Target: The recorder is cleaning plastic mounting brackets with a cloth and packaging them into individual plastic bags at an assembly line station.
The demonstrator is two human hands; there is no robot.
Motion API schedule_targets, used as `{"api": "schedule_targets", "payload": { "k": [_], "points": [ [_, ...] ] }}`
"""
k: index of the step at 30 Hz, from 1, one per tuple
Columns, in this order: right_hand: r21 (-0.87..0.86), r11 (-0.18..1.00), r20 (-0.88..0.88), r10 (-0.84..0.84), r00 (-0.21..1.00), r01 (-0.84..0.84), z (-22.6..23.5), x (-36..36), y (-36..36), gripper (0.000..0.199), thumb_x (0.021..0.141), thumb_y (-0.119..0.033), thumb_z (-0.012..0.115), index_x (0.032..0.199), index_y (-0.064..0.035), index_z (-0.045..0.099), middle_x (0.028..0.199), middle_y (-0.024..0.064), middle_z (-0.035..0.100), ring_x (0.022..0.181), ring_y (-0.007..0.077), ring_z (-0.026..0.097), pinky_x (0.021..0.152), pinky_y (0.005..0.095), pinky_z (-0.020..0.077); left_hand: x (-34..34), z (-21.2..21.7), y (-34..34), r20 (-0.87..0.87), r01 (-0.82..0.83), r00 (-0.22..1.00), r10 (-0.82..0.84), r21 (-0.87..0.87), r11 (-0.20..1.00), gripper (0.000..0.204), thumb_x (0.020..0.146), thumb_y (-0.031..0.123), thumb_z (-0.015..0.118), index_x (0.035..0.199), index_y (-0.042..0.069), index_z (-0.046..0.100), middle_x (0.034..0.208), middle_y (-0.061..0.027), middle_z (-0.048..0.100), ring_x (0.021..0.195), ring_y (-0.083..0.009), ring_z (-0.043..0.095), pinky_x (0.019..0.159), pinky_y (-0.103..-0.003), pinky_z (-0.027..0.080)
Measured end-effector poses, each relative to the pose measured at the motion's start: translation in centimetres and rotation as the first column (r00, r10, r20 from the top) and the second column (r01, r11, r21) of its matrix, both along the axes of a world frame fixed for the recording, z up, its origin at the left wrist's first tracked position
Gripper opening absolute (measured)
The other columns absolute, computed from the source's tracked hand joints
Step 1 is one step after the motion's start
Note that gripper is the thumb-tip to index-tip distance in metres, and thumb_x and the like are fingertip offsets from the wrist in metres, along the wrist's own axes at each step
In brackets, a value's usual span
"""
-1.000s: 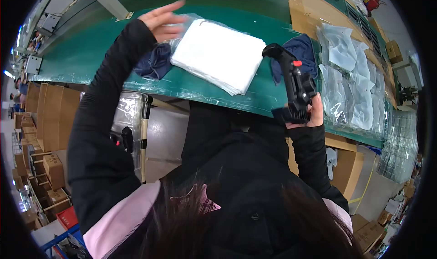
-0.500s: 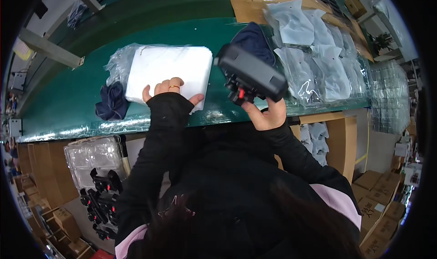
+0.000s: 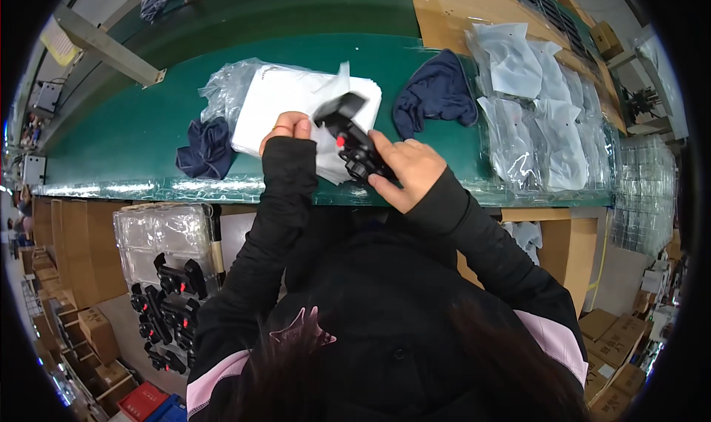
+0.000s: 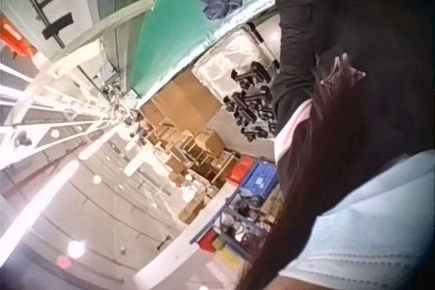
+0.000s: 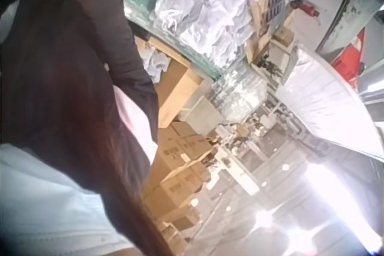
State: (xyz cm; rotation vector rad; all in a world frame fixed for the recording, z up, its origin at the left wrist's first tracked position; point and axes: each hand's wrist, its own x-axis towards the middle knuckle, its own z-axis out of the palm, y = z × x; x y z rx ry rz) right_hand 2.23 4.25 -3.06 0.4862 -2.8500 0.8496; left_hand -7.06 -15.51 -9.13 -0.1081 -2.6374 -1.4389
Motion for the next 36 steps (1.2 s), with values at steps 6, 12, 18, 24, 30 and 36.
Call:
{"api": "schedule_targets", "payload": {
  "k": [6, 12, 18, 24, 30, 36],
  "points": [
    [0.271, 0.958, -0.083, 0.122, 0.989, -0.095, 0.9, -0.1, -0.1, 0.053, 0.074, -0.02, 0.065, 0.122, -0.0029, 0.051, 0.076, 0.007, 0.056, 0.078, 0.0229, 0.053, 0.069, 0.0352, 0.0405, 2.8, 2.7, -1.2, -0.512, 0.092, 0.84, -0.18, -0.194, 0.977, 0.004, 0.084, 0.012, 0.058, 0.087, 0.012, 0.056, 0.081, -0.0009, 0.06, 0.082, -0.0195, 0.057, 0.097, -0.041, 0.028],
    [-0.389, 0.92, 0.197, 0.121, 0.973, -0.036, 0.3, 0.6, 0.6, 0.053, 0.081, -0.022, 0.062, 0.128, -0.0019, 0.045, 0.085, 0.0046, 0.06, 0.074, 0.0188, 0.058, 0.064, 0.0296, 0.0433, 4.9, 5.0, -1.2, -0.65, 0.073, 0.698, -0.3, -0.352, 0.933, 0.007, 0.081, 0.016, 0.06, 0.079, 0.013, 0.054, 0.077, 0.001, 0.058, 0.079, -0.0194, 0.057, 0.1, -0.042, 0.027],
    [-0.492, 0.866, 0.05, -0.072, 0.996, 0.088, 1.2, 3.0, -0.1, 0.095, 0.073, -0.012, 0.067, 0.144, 0.0009, 0.005, 0.059, 0.0047, 0.053, 0.054, 0.0164, 0.054, 0.052, 0.0274, 0.0439, 5.3, 5.8, -0.4, -0.546, 0.129, 0.804, -0.235, -0.225, 0.966, 0.009, 0.081, 0.022, 0.061, 0.075, 0.02, 0.056, 0.078, 0.0057, 0.056, 0.086, -0.0169, 0.056, 0.101, -0.045, 0.021],
    [0.059, 0.958, -0.237, 0.288, 0.928, -0.282, 2.8, 2.7, 0.6, 0.101, 0.062, -0.013, 0.074, 0.143, 0.0004, 0.016, 0.064, 0.0099, 0.056, 0.053, 0.0249, 0.054, 0.053, 0.0328, 0.044, 6.6, 8.3, 0.4, -0.585, 0.137, 0.742, -0.327, -0.345, 0.929, 0.005, 0.08, 0.019, 0.061, 0.08, 0.016, 0.057, 0.078, 0.0025, 0.059, 0.081, -0.0195, 0.057, 0.096, -0.042, 0.029],
    [-0.851, 0.464, 0.342, 0.131, 0.931, 0.247, 2.4, 4.2, 0.0, 0.1, 0.075, -0.009, 0.067, 0.144, -0.0034, -0.005, 0.06, 0.0024, 0.056, 0.054, 0.0061, 0.05, 0.052, 0.0222, 0.0401, 7.9, 8.3, -0.2, -0.772, 0.15, 0.487, -0.409, -0.387, 0.91, 0.007, 0.082, 0.018, 0.059, 0.078, 0.015, 0.054, 0.077, 0.0026, 0.056, 0.079, -0.0188, 0.056, 0.095, -0.043, 0.033],
    [-0.781, 0.603, 0.276, 0.103, 0.956, 0.161, 3.2, 4.5, 0.2, 0.101, 0.073, -0.01, 0.068, 0.143, 0.0012, -0.004, 0.055, -0.0001, 0.051, 0.049, 0.005, 0.046, 0.05, 0.0204, 0.0366, 7.3, 9.0, -1.5, -0.71, 0.265, 0.522, -0.474, -0.393, 0.881, 0.011, 0.083, 0.023, 0.06, 0.077, 0.017, 0.054, 0.077, 0.0022, 0.056, 0.079, -0.0181, 0.056, 0.099, -0.044, 0.03]
  ]
}}
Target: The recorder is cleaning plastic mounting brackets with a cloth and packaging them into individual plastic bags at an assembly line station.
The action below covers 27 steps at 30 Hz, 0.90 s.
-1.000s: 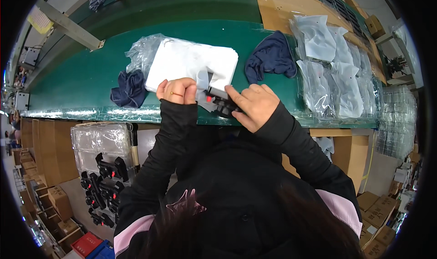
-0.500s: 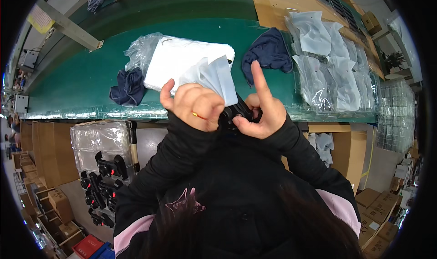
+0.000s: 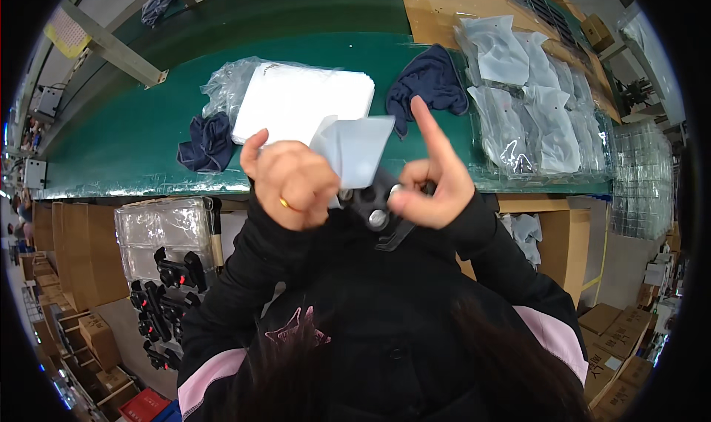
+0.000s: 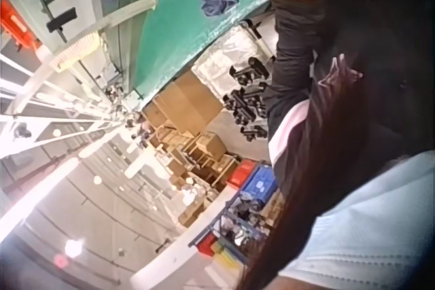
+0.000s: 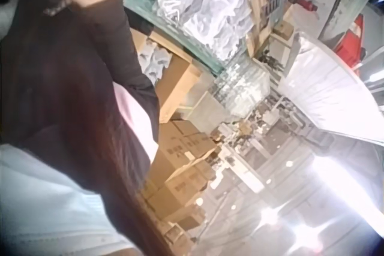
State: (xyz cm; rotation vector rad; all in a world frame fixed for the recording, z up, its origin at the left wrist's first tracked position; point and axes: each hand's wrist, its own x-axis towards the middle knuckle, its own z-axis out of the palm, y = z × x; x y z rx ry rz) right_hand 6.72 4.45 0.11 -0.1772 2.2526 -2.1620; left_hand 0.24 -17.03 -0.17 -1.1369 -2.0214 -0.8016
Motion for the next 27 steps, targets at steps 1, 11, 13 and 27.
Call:
{"api": "schedule_targets", "payload": {
  "k": [1, 11, 13, 27],
  "points": [
    [-0.228, 0.969, 0.103, -0.074, 0.992, 0.096, -0.8, -0.5, -0.2, 0.102, 0.072, -0.012, 0.069, 0.143, 0.0017, -0.003, 0.055, -0.0001, 0.05, 0.05, 0.0048, 0.046, 0.05, 0.0206, 0.0368, 0.0, 0.2, 0.0, -0.014, 0.041, 0.999, -0.041, -0.016, 0.999, 0.012, 0.083, 0.025, 0.06, 0.077, 0.017, 0.054, 0.077, 0.002, 0.056, 0.08, -0.0181, 0.056, 0.099, -0.044, 0.03],
    [0.573, 0.82, -0.263, 0.181, 0.948, 0.002, -0.4, 0.0, -0.4, 0.102, 0.064, -0.014, 0.073, 0.145, -0.0026, 0.011, 0.055, 0.0044, 0.054, 0.048, 0.0171, 0.055, 0.049, 0.0249, 0.0418, -2.1, -2.6, 0.2, 0.529, -0.06, 0.847, -0.048, 0.187, 0.981, 0.009, 0.078, 0.02, 0.06, 0.072, 0.013, 0.057, 0.074, -0.0028, 0.06, 0.074, -0.0233, 0.058, 0.087, -0.049, 0.034],
    [0.659, 0.751, -0.285, 0.296, 0.912, -0.038, 0.2, -0.2, -0.2, 0.101, 0.065, -0.02, 0.072, 0.145, -0.006, 0.011, 0.056, 0.0071, 0.053, 0.047, 0.0217, 0.053, 0.049, 0.0282, 0.0422, -1.7, -2.8, 0.8, 0.406, 0.12, 0.896, -0.183, 0.175, 0.977, 0.01, 0.07, 0.017, 0.064, 0.069, 0.011, 0.057, 0.068, -0.0038, 0.059, 0.068, -0.0236, 0.056, 0.073, -0.045, 0.04],
    [0.054, 0.755, -0.382, -0.589, 0.713, 0.653, -3.0, -0.3, -2.9, 0.036, 0.079, -0.02, 0.07, 0.063, -0.0043, 0.042, 0.054, 0.0027, 0.04, 0.054, 0.0072, 0.035, 0.046, 0.0265, 0.0342, -0.6, -3.9, 5.5, 0.047, -0.18, 0.984, 0.174, 0.327, 0.928, 0.091, 0.066, 0.039, 0.077, 0.133, 0.004, 0.027, 0.133, -0.0241, 0.037, 0.117, -0.0379, 0.045, 0.096, -0.047, 0.037]
  ]
}}
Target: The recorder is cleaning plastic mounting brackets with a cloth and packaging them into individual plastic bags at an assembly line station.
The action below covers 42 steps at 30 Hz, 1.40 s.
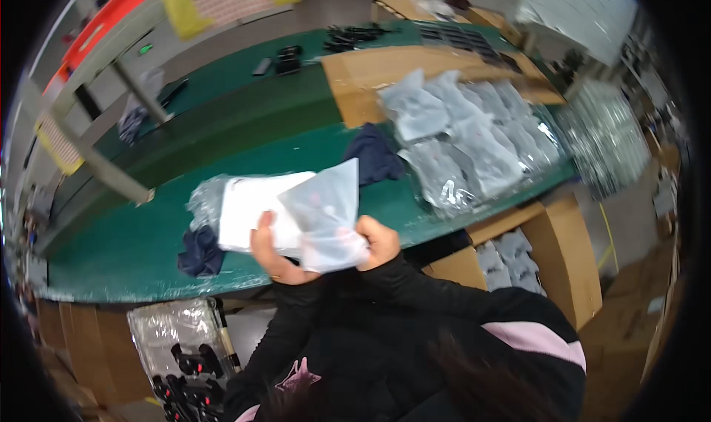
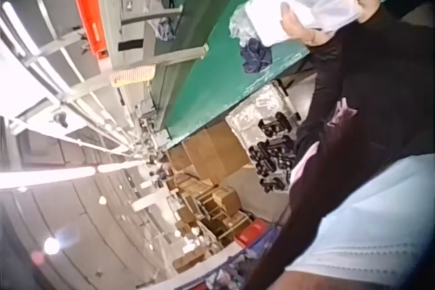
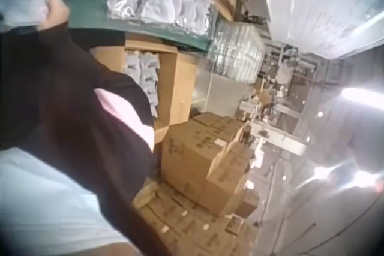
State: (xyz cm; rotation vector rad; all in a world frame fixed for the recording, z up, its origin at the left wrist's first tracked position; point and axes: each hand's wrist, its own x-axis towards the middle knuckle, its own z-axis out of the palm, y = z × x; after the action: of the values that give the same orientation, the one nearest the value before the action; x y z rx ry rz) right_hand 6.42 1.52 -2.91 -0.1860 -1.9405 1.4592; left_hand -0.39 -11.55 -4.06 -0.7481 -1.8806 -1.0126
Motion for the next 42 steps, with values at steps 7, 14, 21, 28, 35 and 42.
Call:
{"api": "schedule_targets", "payload": {
  "k": [7, 14, 21, 28, 35, 42],
  "points": [
    [-0.483, 0.874, 0.131, 0.019, 0.991, 0.047, 0.2, -1.6, 4.3, 0.032, 0.083, -0.022, 0.066, 0.07, -0.0035, 0.043, 0.06, 0.0026, 0.042, 0.057, 0.0085, 0.039, 0.05, 0.0278, 0.0375, 1.1, 0.2, 2.5, 0.193, 0.126, 0.979, -0.062, -0.339, 0.932, 0.074, 0.068, 0.018, 0.072, 0.133, 0.008, 0.039, 0.115, -0.0201, 0.056, 0.103, -0.0301, 0.057, 0.099, -0.047, 0.03],
    [0.531, 0.832, -0.159, -0.085, 0.984, 0.158, 5.5, 1.2, 8.4, 0.021, 0.069, -0.006, 0.068, 0.067, -0.0046, 0.047, 0.061, 0.0054, 0.051, 0.054, 0.0214, 0.053, 0.049, 0.0338, 0.0407, 1.9, 1.6, 2.5, 0.522, 0.288, 0.812, -0.263, 0.034, 0.957, 0.064, 0.063, 0.002, 0.074, 0.123, 0.012, 0.056, 0.101, -0.0139, 0.063, 0.087, -0.025, 0.064, 0.088, -0.034, 0.046],
    [0.434, 0.891, -0.04, 0.164, 0.986, -0.131, 8.5, 0.4, 8.7, 0.098, 0.062, -0.031, 0.077, 0.136, 0.004, 0.023, 0.12, 0.024, 0.042, 0.111, 0.0382, 0.043, 0.093, 0.0374, 0.0386, -0.2, 4.2, 4.8, 0.238, 0.452, 0.89, -0.388, -0.358, 0.817, 0.047, 0.061, 0.003, 0.071, 0.106, 0.018, 0.065, 0.1, -0.0127, 0.063, 0.091, -0.0274, 0.061, 0.09, -0.043, 0.043],
    [0.674, 0.705, -0.001, -0.297, 0.955, 0.221, 9.6, -9.3, 22.8, 0.072, 0.063, -0.027, 0.076, 0.123, 0.0021, 0.048, 0.116, 0.0219, 0.057, 0.109, 0.0317, 0.055, 0.092, 0.037, 0.0434, -1.0, 3.4, -0.3, 0.357, 0.445, 0.892, -0.278, -0.577, 0.685, 0.064, 0.057, 0.016, 0.076, 0.118, 0.02, 0.058, 0.12, -0.0116, 0.057, 0.093, -0.021, 0.062, 0.097, -0.048, 0.034],
    [0.882, 0.471, 0.342, -0.651, 0.677, 0.007, 1.6, -12.5, 45.3, 0.084, 0.065, -0.046, 0.072, 0.128, 0.0008, 0.041, 0.122, 0.0274, 0.05, 0.114, 0.0388, 0.049, 0.096, 0.0421, 0.0398, -0.8, 6.2, -13.0, 0.369, 0.211, 0.927, 0.063, -0.654, 0.727, 0.045, 0.068, 0.006, 0.07, 0.111, 0.008, 0.061, 0.112, -0.0127, 0.062, 0.102, -0.026, 0.059, 0.1, -0.051, 0.032],
    [0.734, 0.475, 0.541, 0.022, 0.84, -0.485, 23.1, -3.7, 23.5, 0.042, 0.083, -0.028, 0.064, 0.113, 0.0001, 0.058, 0.097, 0.0168, 0.065, 0.089, 0.0244, 0.065, 0.076, 0.0321, 0.0511, 2.9, 19.2, -23.5, -0.29, -0.468, 0.881, 0.374, -0.645, 0.604, 0.043, 0.066, 0.008, 0.07, 0.107, 0.009, 0.062, 0.107, -0.01, 0.062, 0.094, -0.0216, 0.062, 0.092, -0.047, 0.04]
  ]
}}
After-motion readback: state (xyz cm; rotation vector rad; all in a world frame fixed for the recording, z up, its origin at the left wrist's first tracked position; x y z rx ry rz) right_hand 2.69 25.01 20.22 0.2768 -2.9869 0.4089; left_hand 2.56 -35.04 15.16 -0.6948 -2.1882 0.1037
